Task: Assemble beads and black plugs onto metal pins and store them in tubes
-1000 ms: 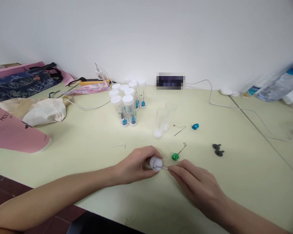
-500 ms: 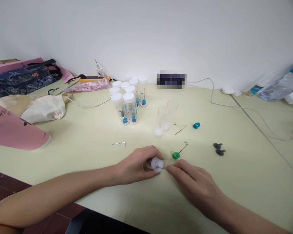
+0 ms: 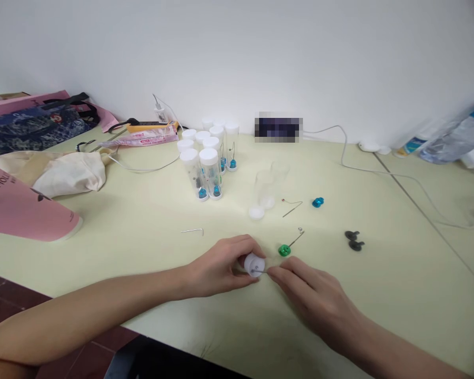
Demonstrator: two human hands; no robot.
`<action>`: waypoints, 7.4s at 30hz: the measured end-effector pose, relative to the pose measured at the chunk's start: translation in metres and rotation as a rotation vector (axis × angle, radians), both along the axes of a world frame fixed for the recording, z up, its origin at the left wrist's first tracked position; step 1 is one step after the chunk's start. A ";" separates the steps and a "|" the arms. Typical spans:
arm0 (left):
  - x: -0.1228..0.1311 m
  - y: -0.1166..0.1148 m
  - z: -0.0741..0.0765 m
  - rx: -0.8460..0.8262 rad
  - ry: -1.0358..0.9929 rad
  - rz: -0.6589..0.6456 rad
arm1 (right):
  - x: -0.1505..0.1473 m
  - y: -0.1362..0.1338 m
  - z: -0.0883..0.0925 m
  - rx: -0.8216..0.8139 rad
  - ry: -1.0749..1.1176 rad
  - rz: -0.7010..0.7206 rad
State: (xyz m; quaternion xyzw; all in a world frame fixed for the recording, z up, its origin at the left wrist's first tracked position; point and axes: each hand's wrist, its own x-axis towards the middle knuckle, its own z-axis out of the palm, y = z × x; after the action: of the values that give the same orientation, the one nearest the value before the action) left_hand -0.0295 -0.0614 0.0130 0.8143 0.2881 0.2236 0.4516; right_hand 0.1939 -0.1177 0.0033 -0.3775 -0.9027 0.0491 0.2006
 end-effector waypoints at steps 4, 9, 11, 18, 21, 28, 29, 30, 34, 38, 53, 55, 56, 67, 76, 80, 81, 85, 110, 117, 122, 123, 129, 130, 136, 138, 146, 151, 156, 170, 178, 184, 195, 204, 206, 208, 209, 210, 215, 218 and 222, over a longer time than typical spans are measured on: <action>0.000 0.000 0.000 -0.006 -0.002 0.000 | -0.001 0.000 0.001 -0.009 0.007 0.004; -0.001 -0.001 -0.002 -0.021 -0.021 0.018 | 0.001 0.001 -0.005 0.018 0.029 -0.005; -0.001 -0.001 -0.003 -0.024 -0.026 0.028 | 0.002 0.001 -0.008 0.043 0.051 -0.021; -0.002 -0.001 -0.002 -0.044 -0.041 0.039 | -0.002 0.003 -0.009 -0.022 0.123 -0.050; -0.001 -0.002 0.000 -0.080 -0.038 0.043 | -0.005 0.004 -0.005 -0.132 0.198 -0.083; -0.003 0.007 0.005 -0.056 0.083 0.046 | -0.006 0.005 0.003 -0.424 0.294 -0.208; -0.005 0.009 0.006 -0.011 0.102 0.046 | -0.005 0.005 0.003 -0.448 0.302 -0.216; -0.006 0.011 0.006 0.036 0.119 0.047 | -0.005 0.005 0.002 -0.470 0.310 -0.222; -0.012 0.018 0.007 0.165 0.230 0.057 | -0.005 0.005 0.001 -0.531 0.334 -0.214; -0.020 0.024 0.014 0.252 0.357 0.085 | -0.004 0.005 0.000 -0.526 0.338 -0.186; -0.058 0.047 0.028 0.441 0.640 0.231 | -0.005 0.004 0.001 -0.502 0.404 -0.132; -0.052 0.042 0.029 0.526 0.606 0.274 | -0.005 0.004 0.001 -0.478 0.426 -0.110; -0.047 0.038 0.029 0.573 0.582 0.299 | -0.005 0.003 0.002 -0.457 0.433 -0.098; 0.031 0.018 -0.009 0.244 0.100 0.018 | 0.023 -0.008 0.002 -0.352 0.444 -0.063; 0.059 0.034 -0.008 -0.142 -0.074 0.001 | 0.039 -0.003 0.003 -0.324 0.504 -0.121; 0.056 0.033 -0.009 -0.271 -0.084 0.056 | 0.037 0.001 0.004 -0.373 0.560 -0.127; 0.055 0.032 -0.009 -0.278 -0.088 0.068 | 0.037 0.002 0.004 -0.388 0.576 -0.133; 0.054 0.032 -0.010 -0.173 -0.064 0.081 | 0.036 0.006 0.004 -0.446 0.608 -0.157; 0.047 0.038 -0.012 0.081 -0.028 -0.008 | 0.035 0.007 0.005 -0.507 0.623 -0.167; 0.046 0.037 -0.011 0.121 0.012 0.002 | 0.035 0.007 0.006 -0.491 0.616 -0.164; 0.047 0.037 -0.006 0.179 0.025 0.014 | 0.035 0.007 0.006 -0.495 0.623 -0.153; 0.047 0.037 -0.005 0.182 0.026 0.022 | 0.035 0.007 0.006 -0.493 0.625 -0.153; 0.046 0.037 -0.005 0.213 0.059 0.053 | 0.035 0.007 0.006 -0.501 0.620 -0.162; 0.045 0.036 -0.005 0.220 0.061 0.069 | 0.035 0.007 0.007 -0.499 0.621 -0.159; 0.022 0.025 0.005 0.210 0.158 0.044 | 0.035 0.006 0.006 -0.512 0.622 -0.159; 0.012 0.021 0.008 0.256 0.187 -0.090 | 0.035 0.006 0.006 -0.512 0.627 -0.153; 0.017 0.020 -0.003 0.220 0.163 0.103 | 0.036 0.005 0.005 -0.516 0.665 -0.170; 0.047 0.027 -0.008 0.232 0.118 0.082 | 0.037 0.005 0.005 -0.474 0.676 -0.192; 0.058 0.032 -0.008 0.117 0.049 0.089 | 0.037 0.005 0.006 -0.444 0.679 -0.194; 0.053 0.033 -0.008 -0.686 -0.283 0.158 | 0.048 0.021 0.002 -0.197 0.435 -0.298; 0.053 0.032 -0.004 -0.737 -0.273 0.184 | 0.046 0.020 0.001 -0.202 0.385 -0.289; 0.053 0.031 -0.005 -0.766 -0.268 0.150 | 0.047 0.020 0.000 -0.201 0.370 -0.270; 0.054 0.032 -0.007 -0.788 -0.279 0.132 | 0.046 0.020 -0.002 -0.007 0.242 -0.194; 0.052 0.029 -0.008 -0.767 -0.260 0.130 | 0.045 0.015 -0.005 0.058 0.174 -0.132; 0.051 0.029 -0.009 -0.739 -0.263 0.117 | 0.045 0.014 -0.006 0.039 0.186 -0.135; 0.051 0.028 -0.011 -0.698 -0.251 0.106 | 0.045 0.014 -0.005 0.010 0.207 -0.141; 0.051 0.028 -0.011 -0.676 -0.236 0.104 | 0.045 0.014 -0.004 -0.009 0.222 -0.146; 0.051 0.029 -0.012 -0.654 -0.221 0.102 | 0.045 0.014 -0.003 -0.031 0.240 -0.149; 0.052 0.028 -0.011 -0.557 -0.222 0.089 | 0.043 0.015 0.001 -0.183 0.331 -0.164; 0.052 0.027 -0.008 -0.525 -0.237 0.068 | 0.041 0.016 0.004 -0.315 0.388 -0.225; 0.052 0.023 -0.005 -0.458 -0.205 0.039 | 0.038 0.017 0.004 -0.616 0.513 -0.328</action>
State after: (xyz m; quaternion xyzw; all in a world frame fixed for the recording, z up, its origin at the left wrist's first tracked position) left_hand 0.0225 -0.0380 0.0077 0.6582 0.2995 0.2428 0.6467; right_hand 0.2319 -0.1011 0.0077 -0.5337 -0.6948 0.3761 0.3016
